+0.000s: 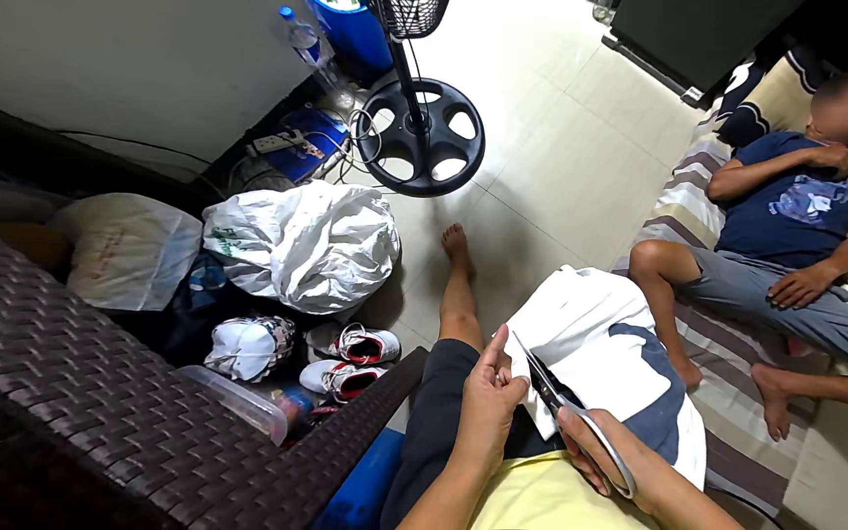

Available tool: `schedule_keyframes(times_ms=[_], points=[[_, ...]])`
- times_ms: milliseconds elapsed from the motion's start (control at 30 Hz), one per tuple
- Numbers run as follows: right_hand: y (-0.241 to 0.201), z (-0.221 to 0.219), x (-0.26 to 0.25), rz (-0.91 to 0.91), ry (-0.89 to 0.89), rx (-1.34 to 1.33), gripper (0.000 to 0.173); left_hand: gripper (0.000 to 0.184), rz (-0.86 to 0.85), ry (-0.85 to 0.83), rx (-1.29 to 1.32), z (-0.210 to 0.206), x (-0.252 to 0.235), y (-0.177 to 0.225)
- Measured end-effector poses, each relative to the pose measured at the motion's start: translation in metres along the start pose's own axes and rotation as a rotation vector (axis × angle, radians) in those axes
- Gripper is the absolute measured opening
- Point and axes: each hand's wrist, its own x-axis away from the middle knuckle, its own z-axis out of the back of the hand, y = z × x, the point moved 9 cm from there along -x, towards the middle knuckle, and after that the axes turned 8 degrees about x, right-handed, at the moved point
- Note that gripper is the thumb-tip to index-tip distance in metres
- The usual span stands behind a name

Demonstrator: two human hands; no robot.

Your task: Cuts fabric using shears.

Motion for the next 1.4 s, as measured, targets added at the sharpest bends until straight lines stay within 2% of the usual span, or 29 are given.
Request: schedule_keyframes(times_ms=[300, 500, 567, 767, 833, 967, 1067, 1133, 1233, 1300, 1400], points=[[0.002, 0.005, 0.001, -0.039, 0.044, 0.058, 0.043, 0.083, 0.130, -0.054, 0.029, -0.001, 0.002, -0.007], [0.009, 0.007, 0.003, -0.109, 0.016, 0.032, 0.042, 0.068, 0.196, -0.011, 0.029, 0.005, -0.007, -0.020], [0.011, 0.008, 0.003, -0.132, 0.023, 0.024, 0.042, 0.068, 0.227, -0.015, 0.039, 0.004, -0.010, -0.024], [0.016, 0.013, 0.022, -0.126, -0.083, 0.026, 0.048, 0.057, 0.451, -0.036, 0.108, 0.011, -0.018, -0.047], [0.013, 0.020, 0.032, -0.077, -0.068, 0.012, 0.047, 0.049, 0.432, -0.003, 0.057, 0.018, -0.027, -0.050], [0.004, 0.037, 0.043, -0.001, -0.007, 0.094, 0.044, 0.027, 0.265, 0.068, -0.135, 0.028, -0.048, -0.040], [0.007, 0.037, 0.041, 0.011, -0.013, 0.141, 0.045, 0.022, 0.248, 0.115, -0.077, 0.031, -0.060, -0.036], [0.008, 0.030, 0.037, 0.025, -0.040, 0.172, 0.052, 0.026, 0.286, 0.099, 0.028, 0.028, -0.061, -0.035], [0.005, 0.020, 0.029, 0.021, -0.089, 0.180, 0.055, 0.044, 0.307, -0.003, 0.128, 0.017, -0.055, -0.030], [0.006, 0.017, 0.025, 0.002, -0.109, 0.177, 0.056, 0.054, 0.255, -0.055, 0.113, 0.011, -0.049, -0.021], [0.007, 0.014, 0.022, -0.017, -0.140, 0.160, 0.059, 0.071, 0.079, -0.147, 0.023, 0.006, -0.041, -0.005]])
